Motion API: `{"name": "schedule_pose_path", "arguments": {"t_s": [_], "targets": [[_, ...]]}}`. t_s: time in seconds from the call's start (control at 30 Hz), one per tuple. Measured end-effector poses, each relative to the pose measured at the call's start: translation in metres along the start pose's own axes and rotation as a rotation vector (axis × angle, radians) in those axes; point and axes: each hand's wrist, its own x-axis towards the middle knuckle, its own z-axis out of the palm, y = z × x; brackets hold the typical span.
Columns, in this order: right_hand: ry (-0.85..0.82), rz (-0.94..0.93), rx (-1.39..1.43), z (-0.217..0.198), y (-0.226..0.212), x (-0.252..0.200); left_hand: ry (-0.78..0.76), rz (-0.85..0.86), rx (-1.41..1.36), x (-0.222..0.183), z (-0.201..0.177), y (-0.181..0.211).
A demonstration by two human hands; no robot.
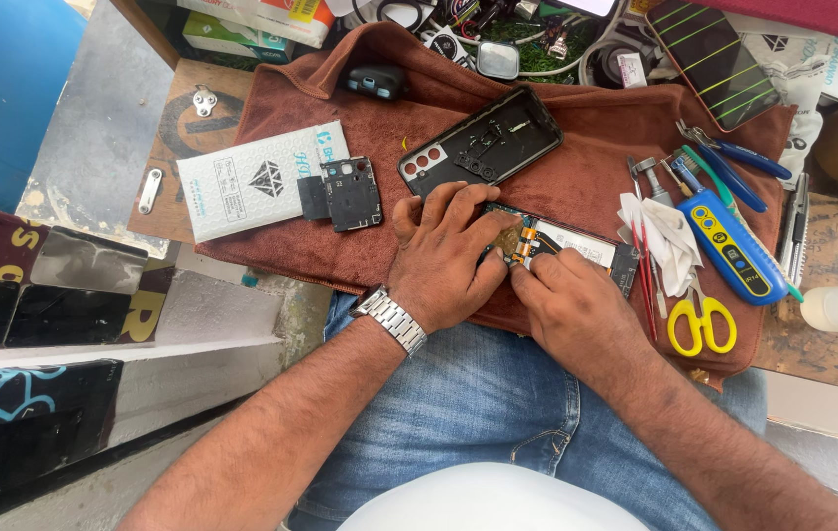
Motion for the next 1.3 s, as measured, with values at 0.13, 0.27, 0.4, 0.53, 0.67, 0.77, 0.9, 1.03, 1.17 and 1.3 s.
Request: {"name": "schedule_pose_path", "arguments": {"t_s": [0.13,0.27,0.4,0.53,0.67,0.77,0.9,1.03,1.17,1.3], "targets": [[-0.003,0.041,0.117,-0.003,0.009,0.004,0.008,0.014,0.001,0.0,-0.001,0.001],[0.117,0.16,0.295,-0.014,0.027,0.005,0.001,0.008,0.011,-0.001,-0.004,0.002],[0.161,0.33,0.297,-0.024,0.039,-0.01,-0.02,-0.023,0.015,-0.001,-0.005,0.003],[0.129,0.343,0.188,-0.028,0.043,-0.031,-0.013,-0.008,0.011,0.001,-0.003,0.003],[0.017,0.421,0.182,-0.024,0.039,-0.045,-0.016,0.007,0.031,0.0,-0.001,0.002],[-0.006,0.433,0.166,-0.019,0.04,-0.047,-0.033,0.002,0.077,0.0,0.0,0.003],[-0.036,0.467,0.172,-0.015,0.043,-0.044,-0.034,-0.006,0.107,0.0,0.002,0.004],[-0.074,0.455,0.154,-0.011,0.047,-0.04,0.01,0.037,0.139,0.001,0.003,0.002],[-0.081,0.467,0.173,-0.014,0.047,-0.038,0.049,-0.045,0.079,-0.002,0.003,0.0],[-0.077,0.494,0.169,-0.025,0.04,-0.035,0.093,-0.141,0.055,-0.002,0.004,-0.001]]}}
